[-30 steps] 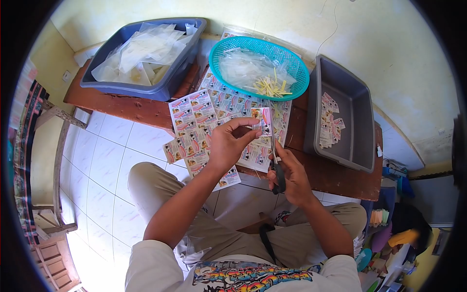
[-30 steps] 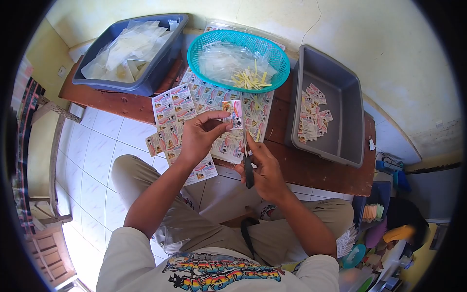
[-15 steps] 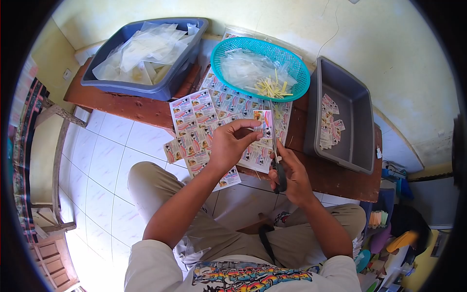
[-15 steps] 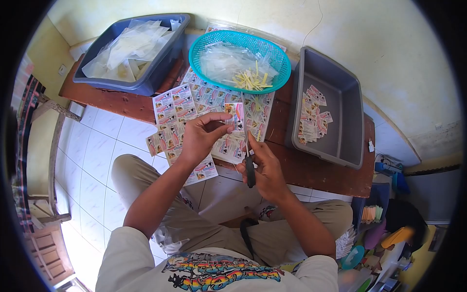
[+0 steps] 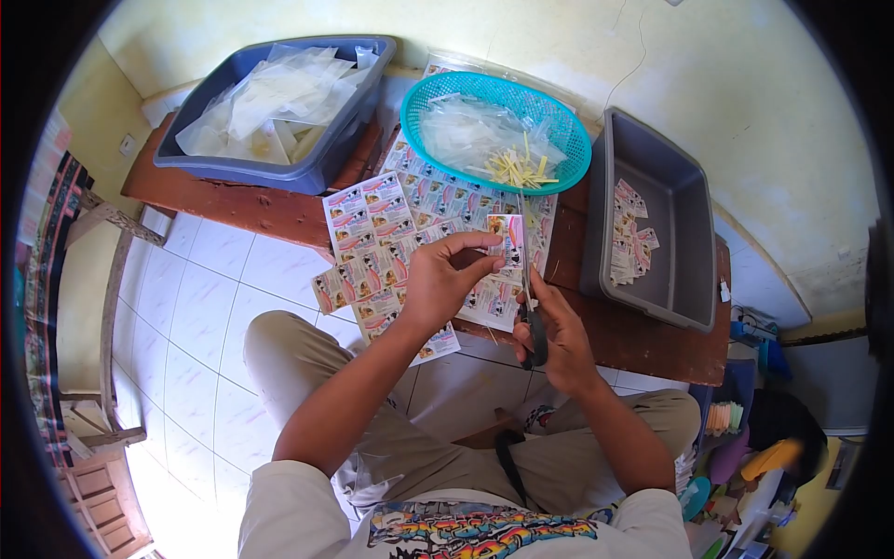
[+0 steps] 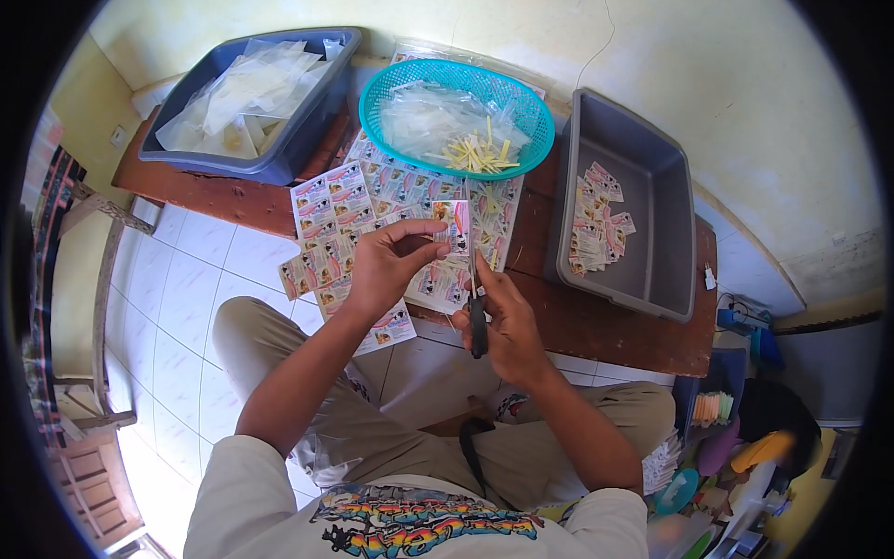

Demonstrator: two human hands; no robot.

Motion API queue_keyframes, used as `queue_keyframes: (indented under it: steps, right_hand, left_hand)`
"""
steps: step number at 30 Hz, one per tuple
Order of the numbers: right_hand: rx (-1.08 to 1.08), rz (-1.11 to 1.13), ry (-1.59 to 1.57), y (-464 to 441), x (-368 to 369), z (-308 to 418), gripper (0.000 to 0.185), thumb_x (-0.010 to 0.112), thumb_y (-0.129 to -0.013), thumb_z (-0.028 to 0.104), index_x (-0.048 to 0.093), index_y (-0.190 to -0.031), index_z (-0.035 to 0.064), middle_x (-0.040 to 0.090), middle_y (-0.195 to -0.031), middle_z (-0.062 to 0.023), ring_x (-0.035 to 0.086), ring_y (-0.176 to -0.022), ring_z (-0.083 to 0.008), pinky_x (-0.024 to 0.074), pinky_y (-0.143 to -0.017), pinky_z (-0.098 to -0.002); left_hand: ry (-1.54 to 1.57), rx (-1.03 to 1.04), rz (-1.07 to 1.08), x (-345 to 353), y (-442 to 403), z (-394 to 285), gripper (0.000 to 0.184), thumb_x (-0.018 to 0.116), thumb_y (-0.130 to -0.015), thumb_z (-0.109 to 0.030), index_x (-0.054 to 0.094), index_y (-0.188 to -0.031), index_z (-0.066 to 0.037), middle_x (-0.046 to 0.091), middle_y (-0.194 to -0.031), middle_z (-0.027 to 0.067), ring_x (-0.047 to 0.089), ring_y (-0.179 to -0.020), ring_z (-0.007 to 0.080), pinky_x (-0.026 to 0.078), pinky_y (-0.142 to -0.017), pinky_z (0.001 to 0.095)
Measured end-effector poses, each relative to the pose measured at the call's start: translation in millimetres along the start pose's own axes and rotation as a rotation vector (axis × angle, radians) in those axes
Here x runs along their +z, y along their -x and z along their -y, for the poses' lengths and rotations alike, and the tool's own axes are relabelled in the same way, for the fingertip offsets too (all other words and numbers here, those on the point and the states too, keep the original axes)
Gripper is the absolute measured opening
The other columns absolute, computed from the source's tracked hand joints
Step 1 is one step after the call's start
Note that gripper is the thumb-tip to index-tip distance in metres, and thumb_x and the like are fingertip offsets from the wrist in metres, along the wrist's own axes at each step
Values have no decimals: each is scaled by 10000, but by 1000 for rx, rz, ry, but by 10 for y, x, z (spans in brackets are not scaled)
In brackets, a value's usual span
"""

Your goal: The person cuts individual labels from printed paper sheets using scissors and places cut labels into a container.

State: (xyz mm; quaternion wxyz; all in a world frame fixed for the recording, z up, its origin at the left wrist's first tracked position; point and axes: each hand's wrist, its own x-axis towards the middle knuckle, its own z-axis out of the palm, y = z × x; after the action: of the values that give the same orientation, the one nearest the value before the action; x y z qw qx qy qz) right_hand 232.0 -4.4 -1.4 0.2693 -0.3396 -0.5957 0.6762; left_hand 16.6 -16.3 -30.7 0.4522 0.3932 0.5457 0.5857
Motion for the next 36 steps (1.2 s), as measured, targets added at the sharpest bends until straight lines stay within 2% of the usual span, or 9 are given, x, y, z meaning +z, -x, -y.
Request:
queue_keyframes:
  steps: [8,10,12,23,25,32,34,36]
  right_hand:
    - [-9,7,21,-1,-2,-34,814,743,-1013,140,289,-1683,55,500,-1259,-76,621,-802,-95,536,-665,-268]
    - [-8,6,8,-1,-1,-34,814,743,-1016,157,288,-1684,55,498,-1259,-76,622,-805,-97,540,-675,-271]
    - [-11,10,26,-2,-2,-19,814,742,-1020,179,287,-1683,48,495,-1257,-76,622,-806,-98,543,-687,-272]
    - [6,1,19,-2,0,-19,831,751,-1007,121,276,-1683,37,499,-1248,-74,610,-798,-86,529,-671,-264]
    - [4,1,18,-5,-1,-23,834,753,-1005,120,275,-1683,37,501,-1251,-75,608,-797,-83,528,-667,-261]
    - [-7,-4,57,-1,5,-41,839,753,-1001,110,268,-1681,26,504,-1277,-80,607,-778,-78,527,-655,-260]
    - [-8,-3,67,-2,10,-36,841,754,-1000,111,267,-1680,23,504,-1277,-80,607,-777,-78,528,-653,-259]
    - [13,-24,36,-3,23,-17,853,762,-998,131,261,-1680,17,507,-1273,-81,610,-783,-78,534,-648,-259]
  left_hand:
    - [48,-8,0,9,4,15,281,809,-931,-2,770,-1209,5,789,-1032,76,726,-953,103,598,-858,264]
    - [28,24,-23,16,7,19,284,842,-909,-52,779,-1180,3,809,-985,100,733,-884,93,601,-781,267]
    - [26,26,-23,13,6,26,283,842,-909,-52,779,-1179,3,809,-987,102,733,-883,93,601,-781,267]
    - [55,44,-17,19,1,42,276,839,-909,-36,781,-1175,6,808,-979,92,730,-889,93,599,-784,262]
    - [42,3,1,15,6,11,273,810,-926,4,776,-1196,7,795,-1019,92,731,-938,107,606,-860,267]
    - [48,-4,-4,15,10,6,276,809,-925,7,776,-1199,5,799,-1011,95,737,-939,112,606,-854,266]
    - [82,21,-15,21,16,4,268,831,-916,-33,779,-1175,11,807,-972,101,729,-877,91,602,-783,262]
    - [68,-7,0,19,23,7,272,817,-922,-11,775,-1190,9,804,-1001,101,735,-911,104,608,-828,265]
